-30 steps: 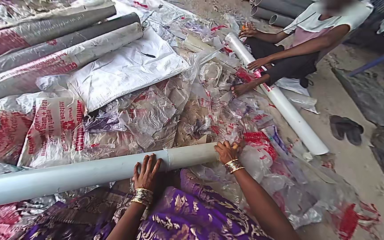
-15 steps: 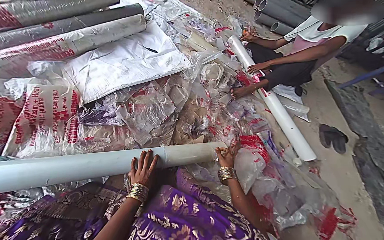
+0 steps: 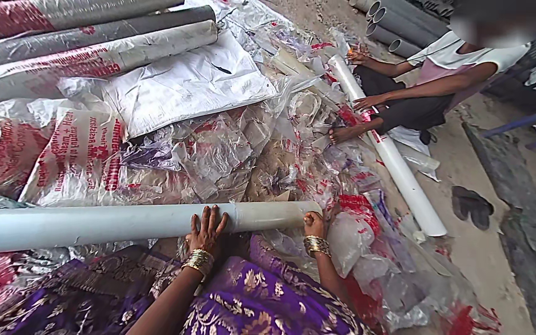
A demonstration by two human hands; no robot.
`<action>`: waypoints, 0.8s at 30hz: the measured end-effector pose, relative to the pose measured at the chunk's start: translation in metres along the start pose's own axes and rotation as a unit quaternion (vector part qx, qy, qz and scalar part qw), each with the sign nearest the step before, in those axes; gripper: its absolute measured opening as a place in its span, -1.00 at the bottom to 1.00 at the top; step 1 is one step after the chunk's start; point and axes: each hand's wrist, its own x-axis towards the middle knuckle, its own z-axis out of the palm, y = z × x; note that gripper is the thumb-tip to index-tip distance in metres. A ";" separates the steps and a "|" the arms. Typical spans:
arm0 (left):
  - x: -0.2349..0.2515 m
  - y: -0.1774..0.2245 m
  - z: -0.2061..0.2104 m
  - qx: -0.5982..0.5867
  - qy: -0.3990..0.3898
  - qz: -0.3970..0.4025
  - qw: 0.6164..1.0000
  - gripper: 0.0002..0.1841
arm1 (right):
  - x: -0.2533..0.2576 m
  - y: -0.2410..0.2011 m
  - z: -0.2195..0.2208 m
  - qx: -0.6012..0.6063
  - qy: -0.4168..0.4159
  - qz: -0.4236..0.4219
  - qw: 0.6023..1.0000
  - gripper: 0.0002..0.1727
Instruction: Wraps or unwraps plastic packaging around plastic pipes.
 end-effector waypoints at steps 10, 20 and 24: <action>0.014 0.007 -0.018 0.017 -0.175 -0.038 0.984 -0.13 | -0.039 -0.007 -0.020 0.000 -0.066 0.015 0.998 -0.82; 0.020 0.006 -0.026 -0.006 -0.182 -0.040 0.982 -0.18 | 0.010 -0.080 -0.019 -0.141 -0.206 -0.012 0.968 -0.57; 0.017 0.004 -0.026 0.000 -0.193 -0.041 0.980 -0.17 | 0.021 -0.092 -0.019 -0.231 -0.259 -0.029 0.937 -0.68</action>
